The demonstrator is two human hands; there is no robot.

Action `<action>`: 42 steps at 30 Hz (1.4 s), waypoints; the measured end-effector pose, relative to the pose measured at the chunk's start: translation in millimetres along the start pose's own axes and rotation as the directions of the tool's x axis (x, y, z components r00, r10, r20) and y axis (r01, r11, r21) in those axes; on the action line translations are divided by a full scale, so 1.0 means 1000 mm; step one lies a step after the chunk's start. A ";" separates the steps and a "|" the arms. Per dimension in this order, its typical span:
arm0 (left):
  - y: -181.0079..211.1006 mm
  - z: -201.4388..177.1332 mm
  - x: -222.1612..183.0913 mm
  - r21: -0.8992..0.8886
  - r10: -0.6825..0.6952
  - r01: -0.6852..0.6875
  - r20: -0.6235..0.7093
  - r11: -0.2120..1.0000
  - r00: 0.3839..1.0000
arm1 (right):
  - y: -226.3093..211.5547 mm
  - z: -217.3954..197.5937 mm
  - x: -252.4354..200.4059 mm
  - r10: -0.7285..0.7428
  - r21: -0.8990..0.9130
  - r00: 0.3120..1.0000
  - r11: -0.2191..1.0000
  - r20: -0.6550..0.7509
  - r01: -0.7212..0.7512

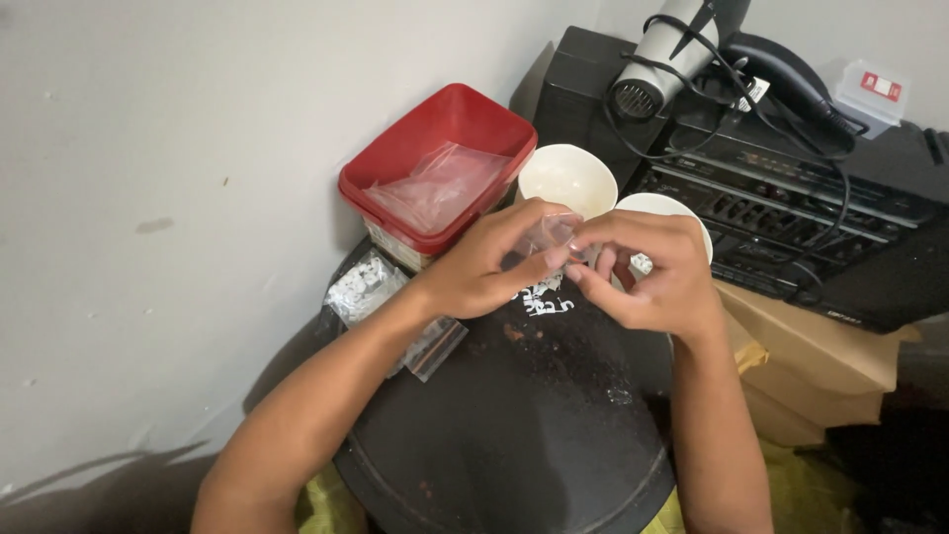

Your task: Packing and sorting small white electronic components into small plastic zip-lock bags.

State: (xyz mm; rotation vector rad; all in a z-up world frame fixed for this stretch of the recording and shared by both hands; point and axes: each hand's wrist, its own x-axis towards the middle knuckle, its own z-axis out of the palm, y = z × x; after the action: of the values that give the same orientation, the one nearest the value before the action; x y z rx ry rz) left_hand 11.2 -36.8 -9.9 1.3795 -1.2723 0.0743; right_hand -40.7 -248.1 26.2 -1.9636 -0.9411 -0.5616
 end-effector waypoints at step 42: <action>-0.004 0.001 -0.003 0.286 -0.042 0.038 0.009 0.958 0.999 | 0.040 0.027 -0.019 0.318 0.385 0.939 0.889 -0.131 -0.248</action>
State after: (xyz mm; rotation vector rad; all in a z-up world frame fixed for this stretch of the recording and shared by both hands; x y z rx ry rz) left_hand 11.6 -36.9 -14.9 1.6549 -1.2810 0.2281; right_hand -20.5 -246.5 -21.3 -1.6379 -0.5725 -0.3667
